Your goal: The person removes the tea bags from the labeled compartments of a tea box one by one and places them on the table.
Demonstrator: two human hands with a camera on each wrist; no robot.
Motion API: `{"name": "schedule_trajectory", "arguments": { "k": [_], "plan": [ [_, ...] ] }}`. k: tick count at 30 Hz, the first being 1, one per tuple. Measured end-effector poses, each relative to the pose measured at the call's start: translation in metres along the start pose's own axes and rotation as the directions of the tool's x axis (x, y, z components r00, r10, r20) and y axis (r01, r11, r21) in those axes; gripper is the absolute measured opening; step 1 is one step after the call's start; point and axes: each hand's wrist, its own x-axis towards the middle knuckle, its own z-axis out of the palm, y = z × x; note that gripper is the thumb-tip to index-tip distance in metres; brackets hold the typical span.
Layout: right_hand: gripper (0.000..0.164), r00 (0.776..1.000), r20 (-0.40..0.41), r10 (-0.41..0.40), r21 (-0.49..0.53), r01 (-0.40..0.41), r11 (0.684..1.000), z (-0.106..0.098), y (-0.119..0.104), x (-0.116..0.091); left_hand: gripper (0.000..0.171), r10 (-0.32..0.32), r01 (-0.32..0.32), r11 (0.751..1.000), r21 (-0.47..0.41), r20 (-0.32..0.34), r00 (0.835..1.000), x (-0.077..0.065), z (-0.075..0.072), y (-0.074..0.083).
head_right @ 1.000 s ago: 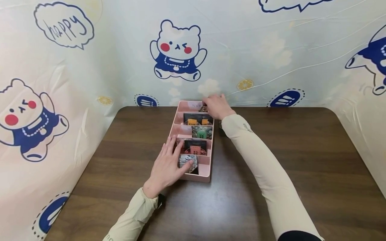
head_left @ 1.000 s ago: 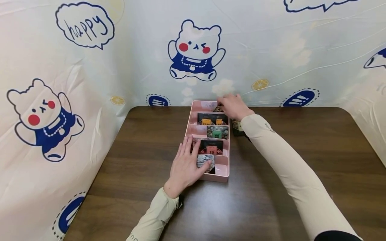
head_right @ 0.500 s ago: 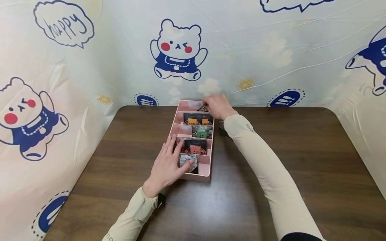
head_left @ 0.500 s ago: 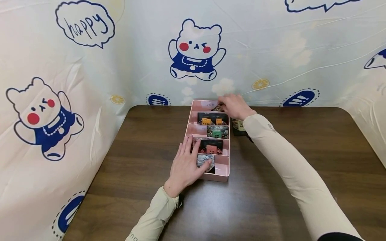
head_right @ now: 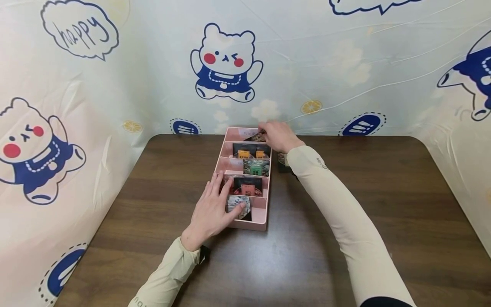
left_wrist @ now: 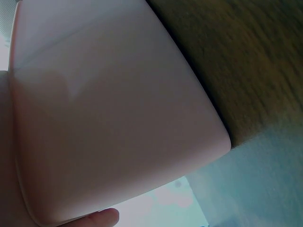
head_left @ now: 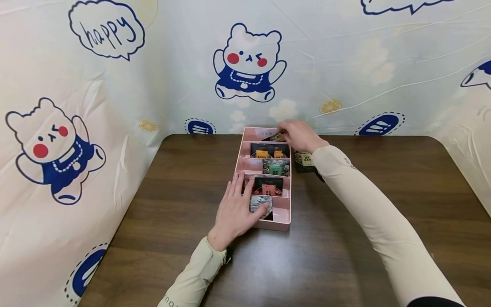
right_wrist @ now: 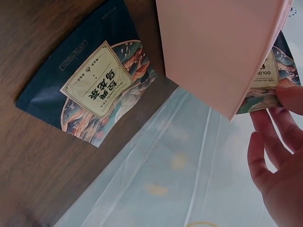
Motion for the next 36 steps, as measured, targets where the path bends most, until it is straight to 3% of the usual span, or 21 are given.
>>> {"name": "schedule_trajectory", "arguments": {
  "k": [11, 26, 36],
  "plan": [
    [0.027, 0.999, 0.000, 0.032, 0.106, -0.032, 0.994, -0.006, 0.005, -0.003, 0.083, -0.003, 0.003, 1.000, -0.002, 0.013, 1.000, 0.001, -0.001, -0.001],
    [0.023, 0.994, -0.084, 0.065, 0.207, -0.046, 0.977, -0.014, 0.013, -0.010, 0.082, 0.000, 0.000, 1.000, -0.004, -0.005, 1.000, 0.000, 0.000, 0.001],
    [0.021, 0.983, -0.125, 0.133, 0.315, -0.088, 0.945, -0.016, 0.019, -0.016, 0.082, -0.006, 0.006, 1.000, 0.000, 0.015, 1.000, 0.001, -0.001, 0.002]
  ]
}}
